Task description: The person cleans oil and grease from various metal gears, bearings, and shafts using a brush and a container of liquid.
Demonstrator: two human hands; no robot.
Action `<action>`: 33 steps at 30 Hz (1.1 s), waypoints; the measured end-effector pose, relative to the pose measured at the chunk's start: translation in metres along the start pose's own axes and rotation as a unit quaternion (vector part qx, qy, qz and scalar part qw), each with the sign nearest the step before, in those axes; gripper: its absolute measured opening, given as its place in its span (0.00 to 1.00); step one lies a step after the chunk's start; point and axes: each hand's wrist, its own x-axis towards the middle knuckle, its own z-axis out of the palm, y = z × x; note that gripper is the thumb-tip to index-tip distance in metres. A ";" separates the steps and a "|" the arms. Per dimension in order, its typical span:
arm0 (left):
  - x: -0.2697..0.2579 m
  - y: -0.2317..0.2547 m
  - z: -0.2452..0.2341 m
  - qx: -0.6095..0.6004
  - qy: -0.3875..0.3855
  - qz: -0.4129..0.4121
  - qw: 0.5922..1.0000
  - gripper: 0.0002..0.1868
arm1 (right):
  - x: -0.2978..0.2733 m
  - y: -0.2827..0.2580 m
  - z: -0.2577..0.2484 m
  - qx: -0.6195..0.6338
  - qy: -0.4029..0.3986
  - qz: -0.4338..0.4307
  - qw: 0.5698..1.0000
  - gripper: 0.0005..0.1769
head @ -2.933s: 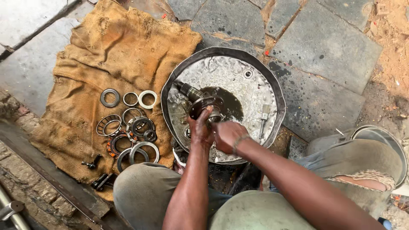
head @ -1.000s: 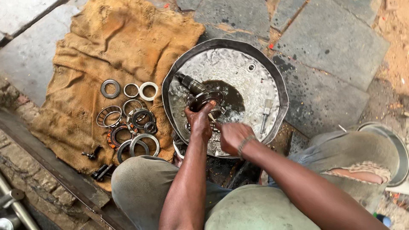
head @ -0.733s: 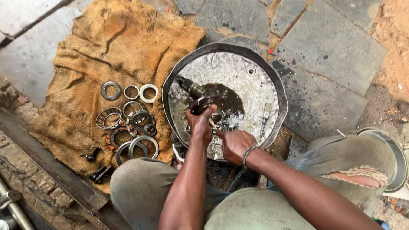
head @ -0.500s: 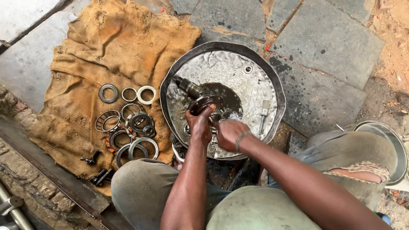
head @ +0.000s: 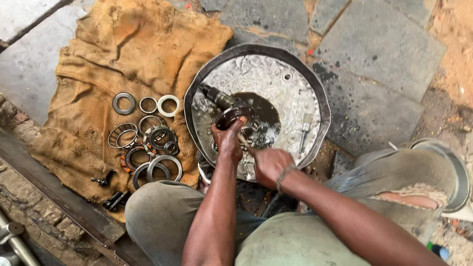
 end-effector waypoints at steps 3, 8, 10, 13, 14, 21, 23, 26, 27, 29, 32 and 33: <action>0.001 -0.006 0.003 -0.053 -0.036 0.042 0.997 0.65 | 0.022 -0.002 -0.013 -0.031 0.101 -0.070 0.992 0.25; 0.004 -0.009 0.004 0.037 0.033 0.038 0.998 0.64 | 0.007 0.004 -0.004 0.013 0.027 -0.008 1.000 0.23; 0.005 -0.009 -0.001 0.030 0.036 0.034 0.998 0.65 | -0.003 0.005 -0.003 -0.025 0.022 -0.029 0.999 0.25; 0.000 -0.004 0.002 0.033 0.021 0.015 0.999 0.64 | 0.017 0.000 -0.015 -0.047 0.046 -0.055 0.996 0.16; -0.003 -0.004 0.003 0.033 0.022 0.015 0.999 0.66 | 0.027 -0.004 -0.019 -0.039 0.053 -0.044 0.997 0.18; 0.001 -0.006 -0.001 0.100 0.038 0.043 0.993 0.56 | -0.009 0.001 -0.002 -0.030 0.017 -0.029 0.999 0.31; 0.006 -0.010 -0.003 0.041 0.011 0.030 0.999 0.67 | 0.006 -0.003 -0.013 -0.044 0.060 -0.075 0.994 0.19; 0.009 -0.019 -0.002 0.037 0.022 0.020 0.999 0.73 | 0.023 -0.002 -0.017 0.007 0.079 -0.082 0.993 0.23; 0.011 -0.019 -0.001 0.050 0.034 0.020 0.998 0.73 | 0.029 -0.001 -0.016 0.035 0.080 -0.075 0.993 0.28; 0.013 -0.015 -0.003 0.031 0.039 0.008 0.999 0.74 | 0.026 0.012 0.000 0.038 0.052 -0.066 0.996 0.20; 0.011 -0.009 -0.005 -0.007 0.010 0.020 1.000 0.70 | 0.020 0.024 0.024 0.066 0.128 -0.104 0.984 0.21; 0.009 -0.007 -0.003 -0.017 -0.009 0.030 0.999 0.68 | 0.018 0.025 0.032 0.083 0.176 -0.122 0.973 0.25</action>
